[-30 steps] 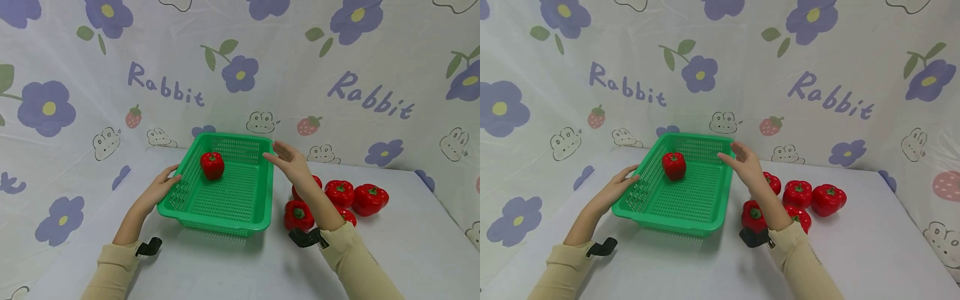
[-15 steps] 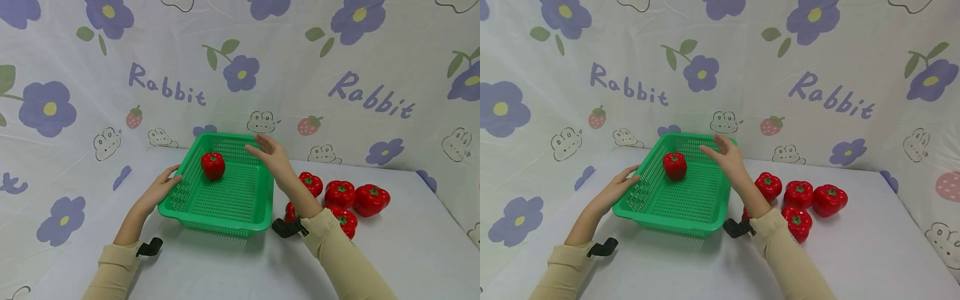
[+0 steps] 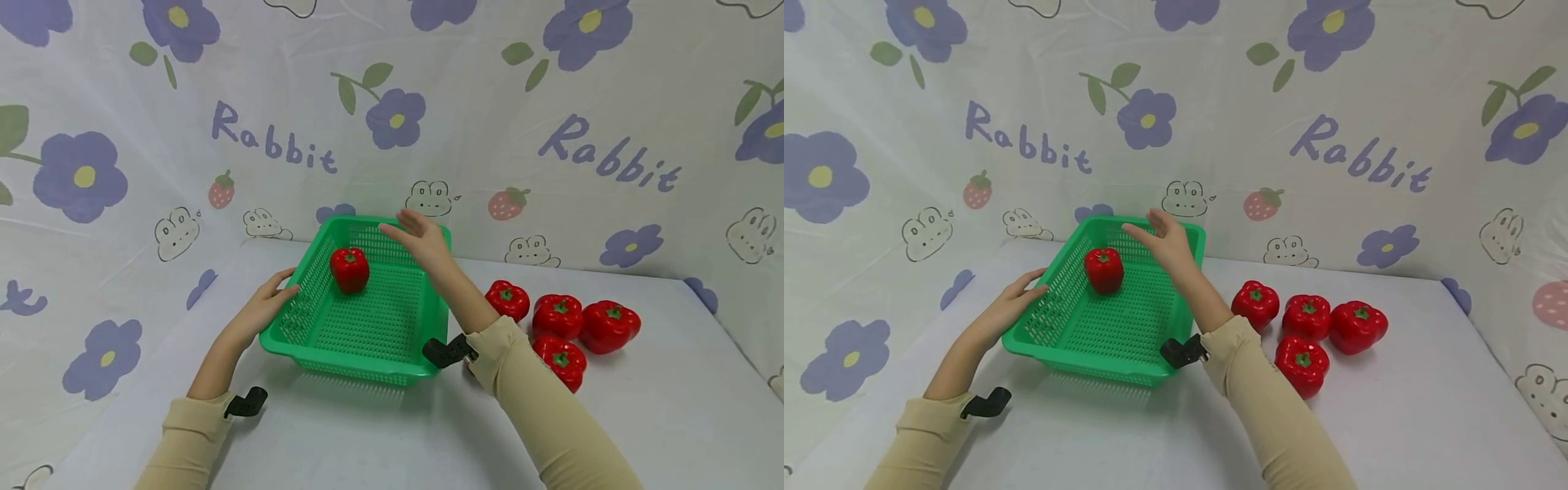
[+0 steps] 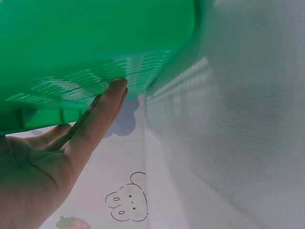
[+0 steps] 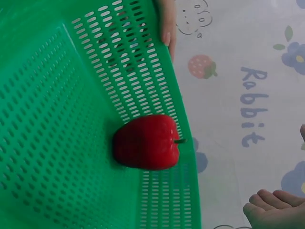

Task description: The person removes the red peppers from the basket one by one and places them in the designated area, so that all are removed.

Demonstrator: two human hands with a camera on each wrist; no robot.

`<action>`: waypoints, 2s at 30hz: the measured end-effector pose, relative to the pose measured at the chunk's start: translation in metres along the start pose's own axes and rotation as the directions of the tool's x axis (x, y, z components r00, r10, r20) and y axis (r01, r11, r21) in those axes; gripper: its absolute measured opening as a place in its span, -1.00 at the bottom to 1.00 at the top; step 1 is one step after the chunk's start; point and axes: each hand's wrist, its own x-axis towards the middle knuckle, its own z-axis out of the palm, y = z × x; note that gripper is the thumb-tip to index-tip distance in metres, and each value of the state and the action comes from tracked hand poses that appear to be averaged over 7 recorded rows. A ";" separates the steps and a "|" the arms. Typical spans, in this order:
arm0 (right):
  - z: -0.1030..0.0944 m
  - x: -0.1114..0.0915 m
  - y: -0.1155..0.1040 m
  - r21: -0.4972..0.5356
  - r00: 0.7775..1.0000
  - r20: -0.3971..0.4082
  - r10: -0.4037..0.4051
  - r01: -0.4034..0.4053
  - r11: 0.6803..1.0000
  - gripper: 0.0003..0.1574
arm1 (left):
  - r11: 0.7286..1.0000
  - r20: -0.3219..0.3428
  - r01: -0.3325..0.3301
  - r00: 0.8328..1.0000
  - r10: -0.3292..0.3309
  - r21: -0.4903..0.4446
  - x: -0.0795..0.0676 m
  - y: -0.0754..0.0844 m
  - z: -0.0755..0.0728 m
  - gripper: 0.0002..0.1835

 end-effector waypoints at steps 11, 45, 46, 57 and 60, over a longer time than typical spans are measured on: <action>0.017 0.019 0.005 -0.034 0.994 0.022 0.108 -0.108 0.994 0.04 | 1.000 -0.009 0.022 1.000 -0.022 -0.001 0.000 -0.001 0.001 -0.33; 0.037 0.036 0.040 -0.003 0.963 0.108 0.247 -0.248 0.969 0.21 | 1.000 -0.036 0.017 0.999 -0.017 0.004 0.003 -0.002 0.006 -0.33; 0.038 0.035 0.041 -0.005 0.963 0.113 0.245 -0.246 0.969 0.22 | 1.000 -0.038 0.014 0.999 -0.013 0.005 0.001 -0.002 0.007 -0.33; 0.052 0.027 0.043 -0.052 0.957 0.164 0.239 -0.234 0.971 0.19 | 1.000 -0.070 -0.004 0.998 0.005 0.023 -0.009 -0.006 0.014 -0.32; 0.055 0.025 0.045 -0.057 0.958 0.169 0.232 -0.225 0.973 0.19 | 1.000 -0.079 -0.009 0.997 0.011 0.024 -0.012 -0.008 0.016 -0.33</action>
